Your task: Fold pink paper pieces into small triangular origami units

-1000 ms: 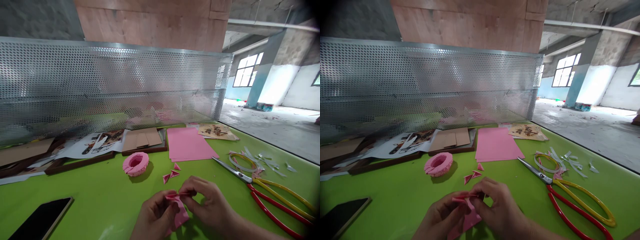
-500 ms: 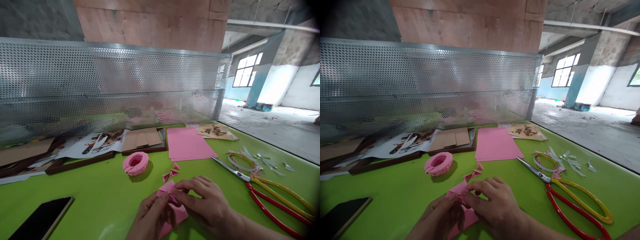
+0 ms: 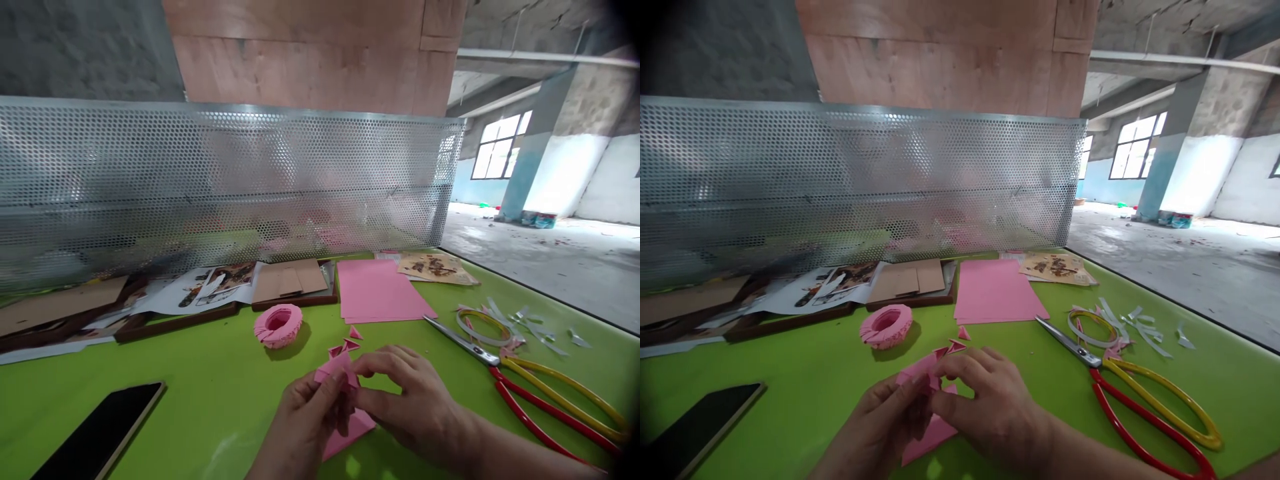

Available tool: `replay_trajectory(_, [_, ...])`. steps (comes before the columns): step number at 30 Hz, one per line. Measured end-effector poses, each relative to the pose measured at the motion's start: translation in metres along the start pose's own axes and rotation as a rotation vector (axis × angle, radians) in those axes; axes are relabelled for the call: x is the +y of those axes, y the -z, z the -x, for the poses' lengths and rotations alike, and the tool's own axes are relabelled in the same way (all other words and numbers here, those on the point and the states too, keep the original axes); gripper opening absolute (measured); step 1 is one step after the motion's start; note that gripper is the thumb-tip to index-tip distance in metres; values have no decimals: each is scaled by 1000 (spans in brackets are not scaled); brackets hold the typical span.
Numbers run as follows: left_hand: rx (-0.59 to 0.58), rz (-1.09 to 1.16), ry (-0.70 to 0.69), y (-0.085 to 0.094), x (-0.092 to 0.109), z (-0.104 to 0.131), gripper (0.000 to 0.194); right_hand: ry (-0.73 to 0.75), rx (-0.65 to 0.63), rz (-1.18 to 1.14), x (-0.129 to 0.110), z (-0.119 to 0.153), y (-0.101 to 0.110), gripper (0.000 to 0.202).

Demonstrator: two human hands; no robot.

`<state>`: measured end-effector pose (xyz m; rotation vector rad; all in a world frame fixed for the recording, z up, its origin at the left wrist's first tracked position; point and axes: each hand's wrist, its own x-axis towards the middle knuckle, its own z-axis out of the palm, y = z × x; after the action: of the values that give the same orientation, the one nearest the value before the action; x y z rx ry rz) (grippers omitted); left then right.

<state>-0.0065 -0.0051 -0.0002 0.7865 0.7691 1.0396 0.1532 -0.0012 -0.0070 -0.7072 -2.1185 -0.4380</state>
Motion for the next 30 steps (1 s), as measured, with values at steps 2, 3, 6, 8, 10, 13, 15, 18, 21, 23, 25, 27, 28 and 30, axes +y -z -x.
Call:
replay_trajectory(2, [10,-40,-23,0,1,2,23,39,-1,-6,-1,-7,3,16])
replay_trajectory(3, [14,-53,-39,1,1,3,23,48,-13,-20,-1,-11,5,18])
replay_trajectory(6, [17,-61,-62,7,-2,0,22,33,-93,-97,-1,-14,8,18])
replay_trajectory(8, [12,-64,-57,11,-6,-3,22,-16,-132,-216,0,-12,6,14])
replay_trajectory(10, [-11,-75,-46,14,-10,-5,24,-107,-155,-378,1,-7,2,12])
replay_trajectory(13, [-23,-99,-25,15,-12,-3,28,-198,-174,-568,1,-1,-2,10])
replay_trajectory(15, [-10,-120,-20,14,-13,0,29,-224,-169,-625,1,0,-4,9])
replay_trajectory(18, [17,-152,-37,15,-15,3,28,-250,-194,-653,2,0,-4,8])
replay_trajectory(21, [20,-173,-42,19,-18,1,29,-251,-265,-661,3,0,-4,9])
replay_trajectory(23, [23,-183,-34,22,-19,-2,30,-267,-286,-674,3,0,-5,9])
replay_trajectory(25, [28,-189,-23,24,-20,-5,30,-309,-258,-701,2,2,-8,8])
replay_trajectory(27, [32,-189,-13,25,-20,-6,30,-380,-198,-739,1,3,-12,6])
replay_trajectory(28, [26,-188,-6,26,-19,-6,29,-421,-165,-755,1,3,-14,4])
replay_trajectory(30, [18,-183,-11,25,-19,-4,29,-508,-115,-781,0,5,-17,5])
